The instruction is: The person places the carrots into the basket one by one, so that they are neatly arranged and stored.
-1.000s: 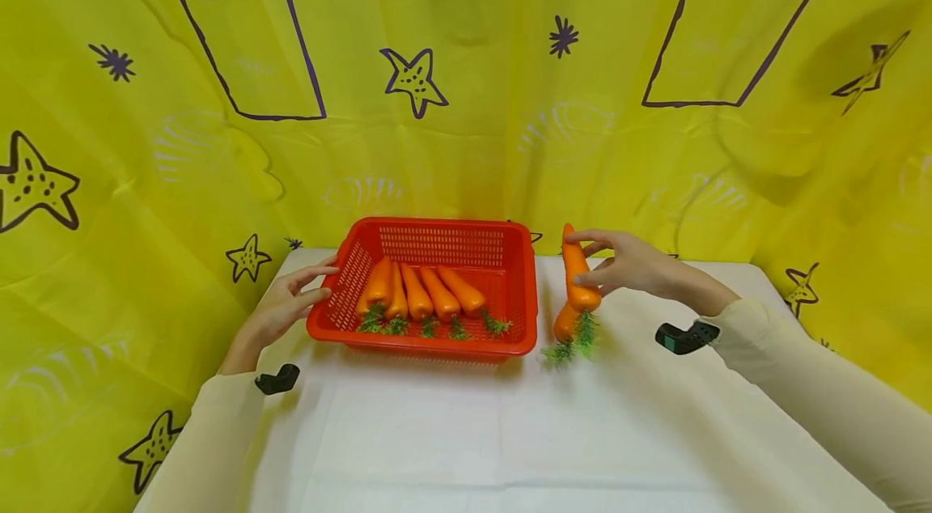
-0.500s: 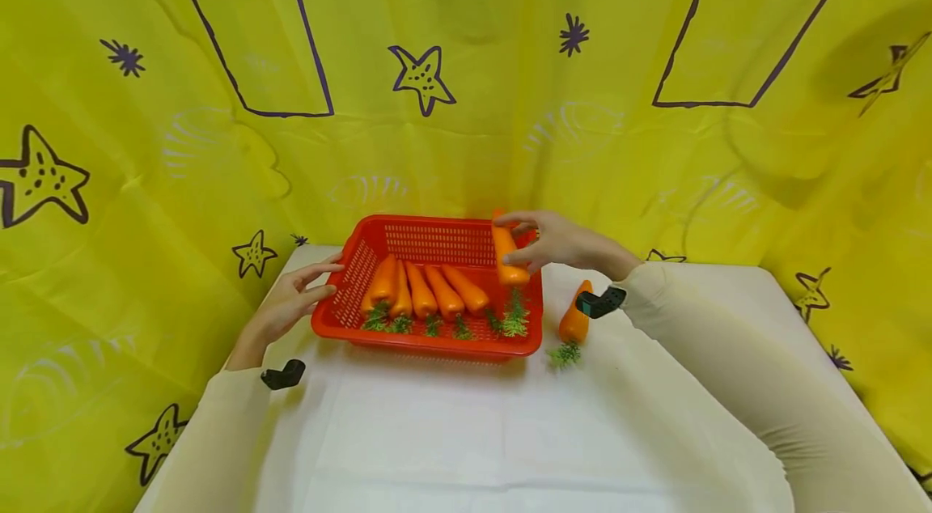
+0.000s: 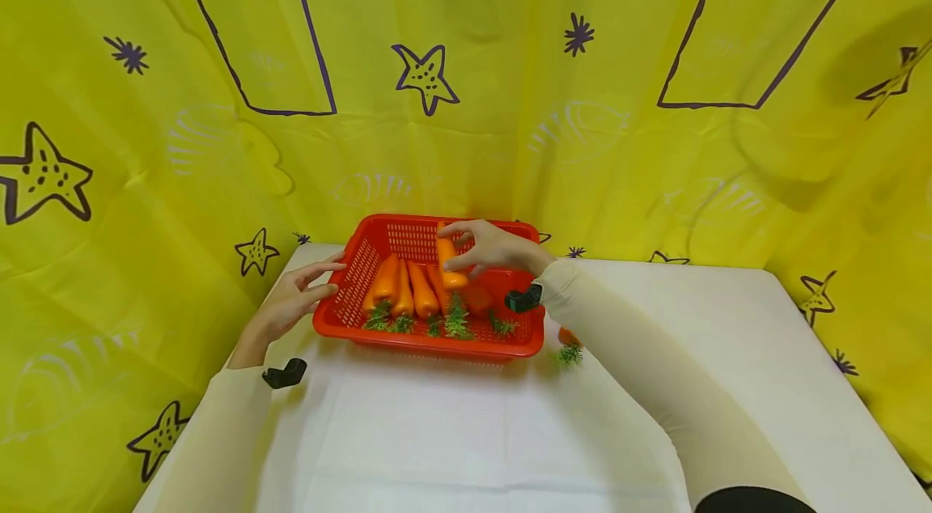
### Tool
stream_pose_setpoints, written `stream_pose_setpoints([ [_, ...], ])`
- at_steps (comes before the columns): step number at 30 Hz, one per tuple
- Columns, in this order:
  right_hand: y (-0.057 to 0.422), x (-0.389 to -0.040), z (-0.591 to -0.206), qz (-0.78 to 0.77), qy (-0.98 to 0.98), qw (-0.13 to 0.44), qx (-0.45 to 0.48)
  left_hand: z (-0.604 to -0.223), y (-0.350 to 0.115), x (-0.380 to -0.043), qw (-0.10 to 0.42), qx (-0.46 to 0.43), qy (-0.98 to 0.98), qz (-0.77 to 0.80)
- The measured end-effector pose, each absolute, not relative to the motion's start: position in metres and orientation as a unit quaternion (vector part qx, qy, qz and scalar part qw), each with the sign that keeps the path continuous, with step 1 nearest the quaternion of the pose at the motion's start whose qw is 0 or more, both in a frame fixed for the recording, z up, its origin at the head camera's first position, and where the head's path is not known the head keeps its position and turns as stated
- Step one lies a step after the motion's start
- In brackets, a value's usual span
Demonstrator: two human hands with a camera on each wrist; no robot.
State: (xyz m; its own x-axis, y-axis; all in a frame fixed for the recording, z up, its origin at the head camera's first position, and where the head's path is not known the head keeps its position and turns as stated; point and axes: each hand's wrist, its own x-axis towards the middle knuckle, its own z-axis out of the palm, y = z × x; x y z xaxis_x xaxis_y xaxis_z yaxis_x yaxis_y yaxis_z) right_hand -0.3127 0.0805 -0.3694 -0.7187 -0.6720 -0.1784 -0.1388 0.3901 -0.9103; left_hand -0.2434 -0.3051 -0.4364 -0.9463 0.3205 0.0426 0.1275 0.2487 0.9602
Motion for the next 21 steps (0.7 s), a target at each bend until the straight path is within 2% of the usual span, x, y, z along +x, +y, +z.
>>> stream_pose_setpoints([
  [21,0.018,-0.349,-0.413,-0.499,0.747,0.376,-0.228,-0.44,-0.305,-0.247,0.083,0.141,0.775,0.611],
])
